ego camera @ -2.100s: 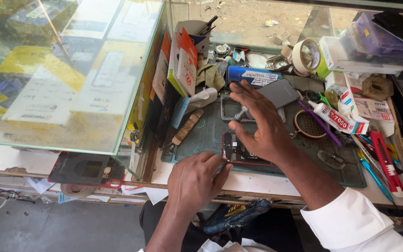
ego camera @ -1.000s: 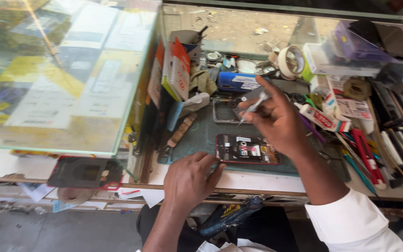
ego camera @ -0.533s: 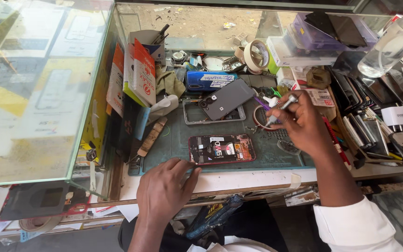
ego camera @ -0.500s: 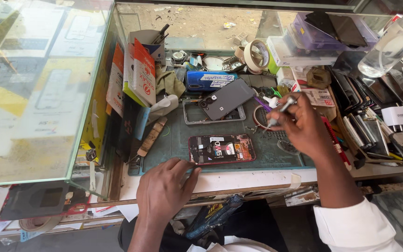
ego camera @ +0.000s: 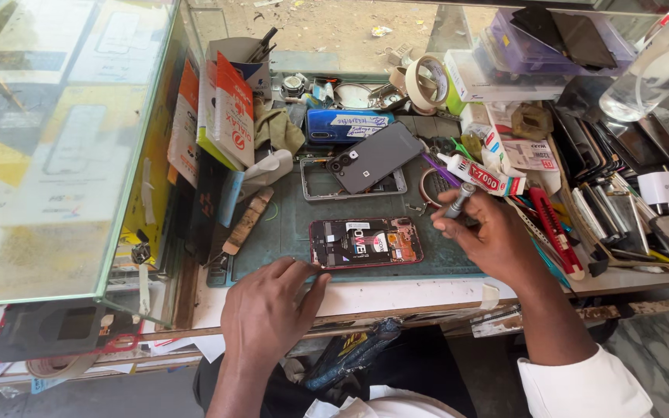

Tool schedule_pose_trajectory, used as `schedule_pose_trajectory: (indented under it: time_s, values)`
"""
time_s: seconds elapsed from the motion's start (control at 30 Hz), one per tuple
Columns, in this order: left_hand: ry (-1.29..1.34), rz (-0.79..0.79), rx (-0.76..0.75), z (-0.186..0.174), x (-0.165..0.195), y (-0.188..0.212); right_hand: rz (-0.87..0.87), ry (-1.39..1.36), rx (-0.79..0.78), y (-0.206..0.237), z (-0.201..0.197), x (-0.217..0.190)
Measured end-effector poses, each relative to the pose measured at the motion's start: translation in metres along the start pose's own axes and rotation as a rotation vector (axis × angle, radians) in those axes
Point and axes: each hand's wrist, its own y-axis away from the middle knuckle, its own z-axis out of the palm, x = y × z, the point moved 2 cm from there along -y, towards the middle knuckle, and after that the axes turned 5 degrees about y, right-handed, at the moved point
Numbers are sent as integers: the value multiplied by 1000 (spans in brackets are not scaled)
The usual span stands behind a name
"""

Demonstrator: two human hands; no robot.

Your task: The person disassembles a red smartphone, removes the back cover, and uses a screwdriver and tweezers to remove screws and small internal components. The person then places the back cover aside and continues to manipulate the phone's internal parts.

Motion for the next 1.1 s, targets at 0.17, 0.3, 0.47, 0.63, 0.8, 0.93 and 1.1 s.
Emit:
schedule_pose_trajectory:
  time_s: [0.17, 0.3, 0.47, 0.63, 0.8, 0.93, 1.1]
  values:
    - [0, 5, 4, 0, -1, 0, -49, -158, 31, -8, 2, 14]
    - [-7, 1, -1, -1, -1, 1, 12, -129, 54, -14, 3, 16]
    - [-4, 7, -15, -4, -1, 3, 63, -79, 50, -19, 3, 9]
    - [31, 35, 9, -7, -4, 2, -12, -130, 92, -24, -3, -7]
    - [19, 54, 38, -7, -6, 6, -144, -208, 37, -32, 7, -46]
    - [10, 39, 39, -7, -7, 8, -279, -193, -46, -41, 36, -86]
    - [40, 75, 100, -8, -8, 9, -350, -337, -129, -55, 79, -117]
